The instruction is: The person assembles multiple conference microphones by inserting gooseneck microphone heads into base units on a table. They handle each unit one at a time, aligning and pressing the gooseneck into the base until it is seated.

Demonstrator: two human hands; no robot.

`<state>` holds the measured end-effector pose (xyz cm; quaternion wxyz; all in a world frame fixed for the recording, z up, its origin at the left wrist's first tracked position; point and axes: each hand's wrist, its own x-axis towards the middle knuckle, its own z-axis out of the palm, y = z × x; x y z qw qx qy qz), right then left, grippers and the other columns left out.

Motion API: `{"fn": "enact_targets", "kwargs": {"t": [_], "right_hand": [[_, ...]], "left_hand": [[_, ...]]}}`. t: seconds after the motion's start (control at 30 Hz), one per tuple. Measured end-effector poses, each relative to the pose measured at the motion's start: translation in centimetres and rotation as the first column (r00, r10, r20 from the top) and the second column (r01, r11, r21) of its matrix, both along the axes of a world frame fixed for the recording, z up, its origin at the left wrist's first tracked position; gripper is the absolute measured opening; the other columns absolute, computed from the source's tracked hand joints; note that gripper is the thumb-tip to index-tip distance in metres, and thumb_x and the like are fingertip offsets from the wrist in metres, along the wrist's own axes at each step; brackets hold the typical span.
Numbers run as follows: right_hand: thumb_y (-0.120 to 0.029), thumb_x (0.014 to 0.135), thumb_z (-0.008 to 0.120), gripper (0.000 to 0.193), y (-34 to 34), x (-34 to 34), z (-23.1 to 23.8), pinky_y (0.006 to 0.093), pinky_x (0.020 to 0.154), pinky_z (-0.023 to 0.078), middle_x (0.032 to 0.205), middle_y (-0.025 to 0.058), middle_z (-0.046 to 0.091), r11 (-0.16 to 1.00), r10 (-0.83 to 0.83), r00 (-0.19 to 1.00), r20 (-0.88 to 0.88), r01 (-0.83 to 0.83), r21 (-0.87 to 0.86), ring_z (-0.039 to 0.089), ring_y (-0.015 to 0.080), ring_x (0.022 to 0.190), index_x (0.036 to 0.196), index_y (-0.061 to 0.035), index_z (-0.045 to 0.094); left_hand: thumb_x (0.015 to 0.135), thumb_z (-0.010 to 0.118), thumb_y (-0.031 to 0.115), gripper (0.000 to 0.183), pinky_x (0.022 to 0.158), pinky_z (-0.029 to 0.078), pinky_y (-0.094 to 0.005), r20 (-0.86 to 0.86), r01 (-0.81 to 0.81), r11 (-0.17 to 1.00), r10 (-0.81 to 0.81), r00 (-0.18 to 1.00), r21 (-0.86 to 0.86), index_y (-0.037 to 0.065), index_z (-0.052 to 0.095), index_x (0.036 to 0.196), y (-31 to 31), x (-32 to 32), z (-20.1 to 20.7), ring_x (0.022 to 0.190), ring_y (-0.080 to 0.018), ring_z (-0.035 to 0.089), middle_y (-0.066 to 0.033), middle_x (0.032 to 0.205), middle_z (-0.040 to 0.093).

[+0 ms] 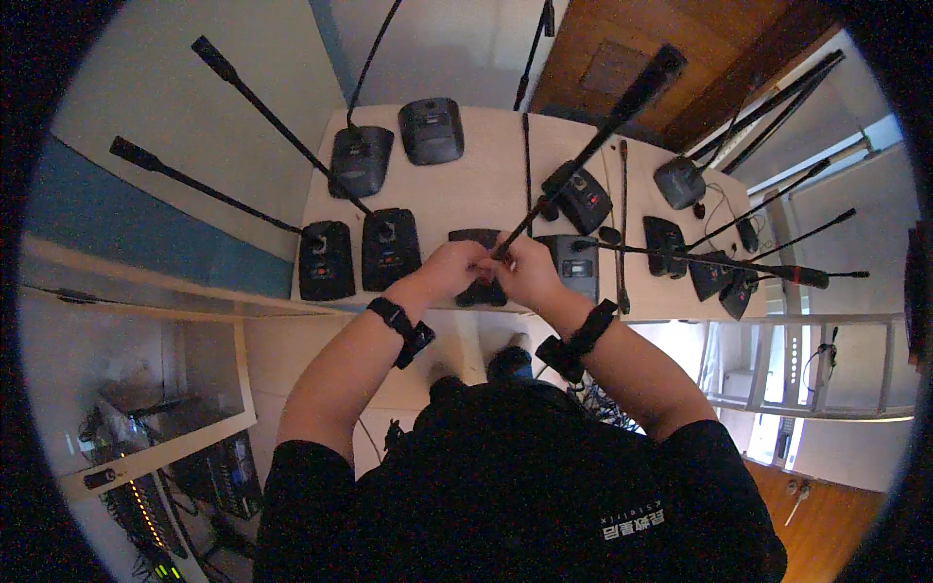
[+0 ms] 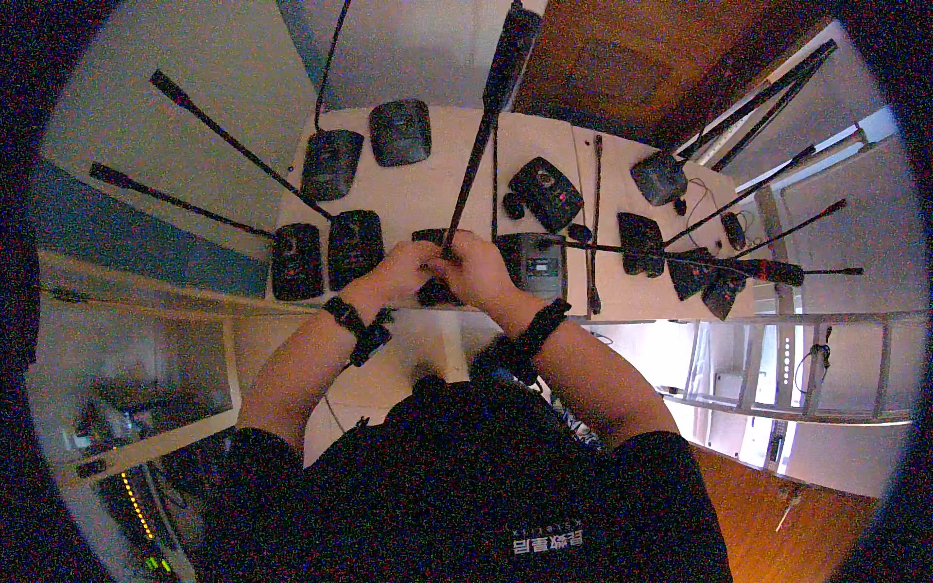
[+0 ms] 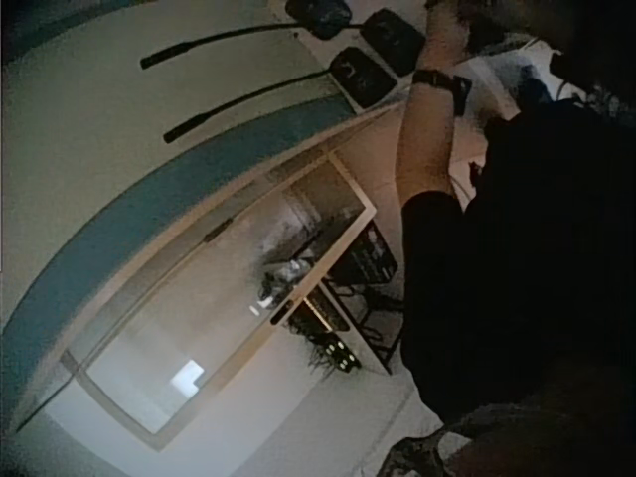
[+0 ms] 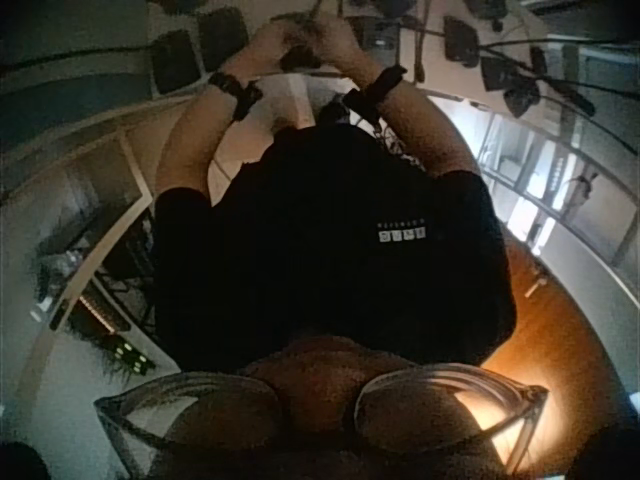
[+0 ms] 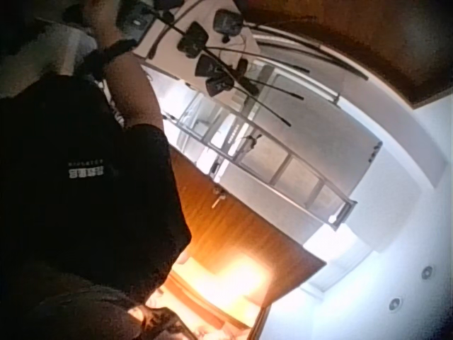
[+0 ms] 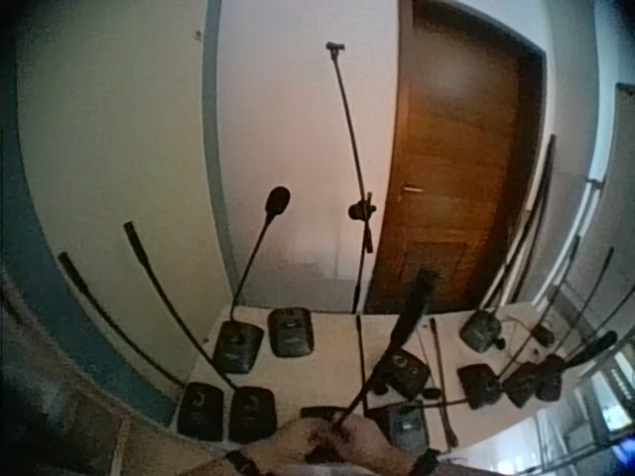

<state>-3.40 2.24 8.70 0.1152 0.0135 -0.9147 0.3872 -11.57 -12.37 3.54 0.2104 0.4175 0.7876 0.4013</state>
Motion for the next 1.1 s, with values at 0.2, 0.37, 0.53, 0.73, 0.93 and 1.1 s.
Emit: {"fn": "enact_targets", "kwargs": {"t": [0.2, 0.37, 0.53, 0.73, 0.93, 1.1], "right_hand": [[-0.015, 0.069, 0.075, 0.024, -0.7, 1.6, -1.5, 0.037, 0.057, 0.047, 0.069, 0.0138, 0.057, 0.979, 0.125, 0.975, -0.185, -0.091, 0.184, 0.058, 0.0328, 0.064, 0.08, -0.0021, 0.057], [-0.02, 0.074, 0.07, 0.022, 0.3, 0.6, -1.8, 0.0412, 0.064, 0.05, 0.079, 0.0173, 0.063, 0.972, -0.114, 0.993, -0.001, 0.112, -0.208, 0.062, 0.0366, 0.073, 0.084, -0.0027, 0.062], [-0.028, 0.076, 0.068, 0.027, 1.5, -1.0, 0.2, 0.0404, 0.066, 0.05, 0.082, 0.0176, 0.063, 0.997, -0.07, 0.955, 0.287, 0.079, -0.021, 0.062, 0.0354, 0.075, 0.087, -0.0037, 0.062], [-0.028, 0.075, 0.067, 0.03, -0.9, -1.1, 0.7, 0.0409, 0.069, 0.049, 0.083, 0.0197, 0.061, 0.997, -0.032, 0.982, 0.187, 0.018, 0.078, 0.06, 0.0369, 0.08, 0.083, -0.0008, 0.058], [-0.023, 0.075, 0.067, 0.026, -0.1, -1.0, 0.4, 0.0402, 0.068, 0.049, 0.08, 0.0196, 0.061, 0.997, -0.079, 0.984, 0.163, 0.08, -0.001, 0.061, 0.0353, 0.078, 0.084, -0.0009, 0.059], [-0.021, 0.074, 0.069, 0.026, -0.6, -0.9, 0.8, 0.0391, 0.066, 0.049, 0.078, 0.0187, 0.061, 0.993, -0.046, 0.978, 0.204, 0.067, -0.097, 0.061, 0.0344, 0.076, 0.087, -0.0009, 0.06]], "left_hand": [[0.078, 0.063, 0.012, 0.016, 0.077, 0.049, -0.0385, -0.156, 0.131, 0.988, -0.117, 0.981, 0.081, 0.007, 0.064, 0.094, -0.8, 0.4, -0.6, 0.088, -0.0336, 0.059, -0.015, 0.091, 0.062], [0.078, 0.061, 0.009, 0.019, 0.081, 0.046, -0.0413, -0.136, 0.001, 0.995, 0.013, 0.991, 0.102, 0.007, 0.063, 0.096, 0.3, 0.7, -0.7, 0.091, -0.0338, 0.058, -0.0136, 0.095, 0.062], [0.078, 0.059, 0.006, 0.014, 0.081, 0.047, -0.0379, -0.03, 0.046, 0.989, -0.042, 0.999, 0.137, 0.003, 0.064, 0.091, 0.4, -0.1, 0.0, 0.092, -0.0312, 0.059, -0.0155, 0.092, 0.064], [0.083, 0.058, 0.011, 0.016, 0.078, 0.047, -0.0362, 0.184, 0.018, 0.984, -0.051, 0.982, 0.178, 0.007, 0.063, 0.097, -1.1, 0.2, -0.2, 0.091, -0.0305, 0.06, -0.0152, 0.093, 0.064], [0.081, 0.06, 0.012, 0.014, 0.08, 0.049, -0.0358, -0.025, -0.068, 0.994, 0.071, 0.997, 0.083, 0.006, 0.064, 0.093, -0.1, 1.2, -0.4, 0.089, -0.0289, 0.061, -0.0128, 0.089, 0.064], [0.079, 0.064, 0.019, 0.018, 0.074, 0.047, -0.041, -0.066, -0.209, 0.967, 0.22, 0.973, 0.144, 0.009, 0.065, 0.094, -0.8, 1.6, 0.0, 0.084, -0.0346, 0.059, -0.0169, 0.087, 0.062]]}}
